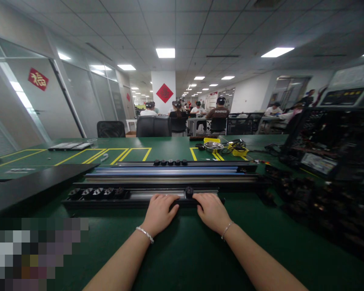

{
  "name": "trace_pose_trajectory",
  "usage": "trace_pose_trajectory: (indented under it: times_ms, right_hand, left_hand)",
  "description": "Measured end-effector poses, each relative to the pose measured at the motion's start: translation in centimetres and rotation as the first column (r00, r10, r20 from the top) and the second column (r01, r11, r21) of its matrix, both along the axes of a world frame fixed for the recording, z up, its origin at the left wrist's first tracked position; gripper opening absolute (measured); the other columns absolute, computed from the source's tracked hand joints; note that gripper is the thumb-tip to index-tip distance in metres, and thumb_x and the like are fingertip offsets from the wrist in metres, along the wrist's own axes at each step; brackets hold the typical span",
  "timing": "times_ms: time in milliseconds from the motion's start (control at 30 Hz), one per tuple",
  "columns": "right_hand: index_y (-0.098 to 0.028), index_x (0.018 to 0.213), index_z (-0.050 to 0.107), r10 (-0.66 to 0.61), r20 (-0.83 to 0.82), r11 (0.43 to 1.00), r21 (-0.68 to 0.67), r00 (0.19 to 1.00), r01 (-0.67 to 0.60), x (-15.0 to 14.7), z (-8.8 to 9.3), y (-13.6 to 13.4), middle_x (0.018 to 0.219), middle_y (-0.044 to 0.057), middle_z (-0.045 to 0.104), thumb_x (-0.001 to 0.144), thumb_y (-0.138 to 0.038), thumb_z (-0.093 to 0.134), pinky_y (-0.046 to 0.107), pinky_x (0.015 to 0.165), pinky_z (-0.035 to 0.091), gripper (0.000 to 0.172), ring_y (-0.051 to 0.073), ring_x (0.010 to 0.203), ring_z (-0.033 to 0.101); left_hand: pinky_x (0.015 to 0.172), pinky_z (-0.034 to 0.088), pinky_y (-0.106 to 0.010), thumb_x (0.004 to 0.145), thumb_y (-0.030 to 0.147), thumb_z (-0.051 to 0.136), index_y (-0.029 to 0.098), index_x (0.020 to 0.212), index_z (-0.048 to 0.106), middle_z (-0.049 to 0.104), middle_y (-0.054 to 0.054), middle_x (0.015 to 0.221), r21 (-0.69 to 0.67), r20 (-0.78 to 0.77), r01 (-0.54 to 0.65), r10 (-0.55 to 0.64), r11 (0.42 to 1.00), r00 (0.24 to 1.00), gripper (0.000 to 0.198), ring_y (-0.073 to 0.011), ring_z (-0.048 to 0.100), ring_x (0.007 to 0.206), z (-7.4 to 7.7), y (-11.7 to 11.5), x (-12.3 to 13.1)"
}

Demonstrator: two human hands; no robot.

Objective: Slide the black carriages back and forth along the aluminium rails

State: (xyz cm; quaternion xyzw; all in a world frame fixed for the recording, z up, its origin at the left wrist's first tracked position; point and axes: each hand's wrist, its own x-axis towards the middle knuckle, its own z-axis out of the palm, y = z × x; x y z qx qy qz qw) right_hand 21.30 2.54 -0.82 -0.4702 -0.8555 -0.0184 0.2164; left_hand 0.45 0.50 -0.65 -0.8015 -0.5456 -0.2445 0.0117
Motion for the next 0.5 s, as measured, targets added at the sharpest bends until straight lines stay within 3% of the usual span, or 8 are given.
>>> trace_pose_trajectory:
  times_ms: [233,500]
  right_hand:
    - [-0.022,0.107,0.055,-0.003,-0.029,1.0,0.025,1.0,0.003,0.06,-0.05,0.06,0.104,0.003,0.061,0.077,-0.016,0.042,0.031,0.091,0.032,0.033,0.016,0.1,0.05]
    - [-0.021,0.098,0.059,-0.072,-0.097,0.996,0.052,0.993,0.077,0.17,-0.11,0.21,0.112,0.005,0.056,0.076,-0.021,0.043,0.032,0.091,0.036,0.026,0.018,0.103,0.049]
  left_hand:
    - [0.088,0.03,-0.037,0.085,0.035,0.042,0.029,0.108,0.055,0.065,0.0,0.103,0.005,0.0,0.0,0.0,1.0,1.0,0.027,-0.0176,0.055,0.096,0.04,0.01,-0.07]
    - [0.089,0.03,-0.038,0.085,0.035,0.041,0.03,0.108,0.055,0.065,0.0,0.103,-0.002,0.007,-0.001,0.001,1.0,1.0,0.027,-0.0175,0.055,0.096,0.11,-0.01,-0.02]
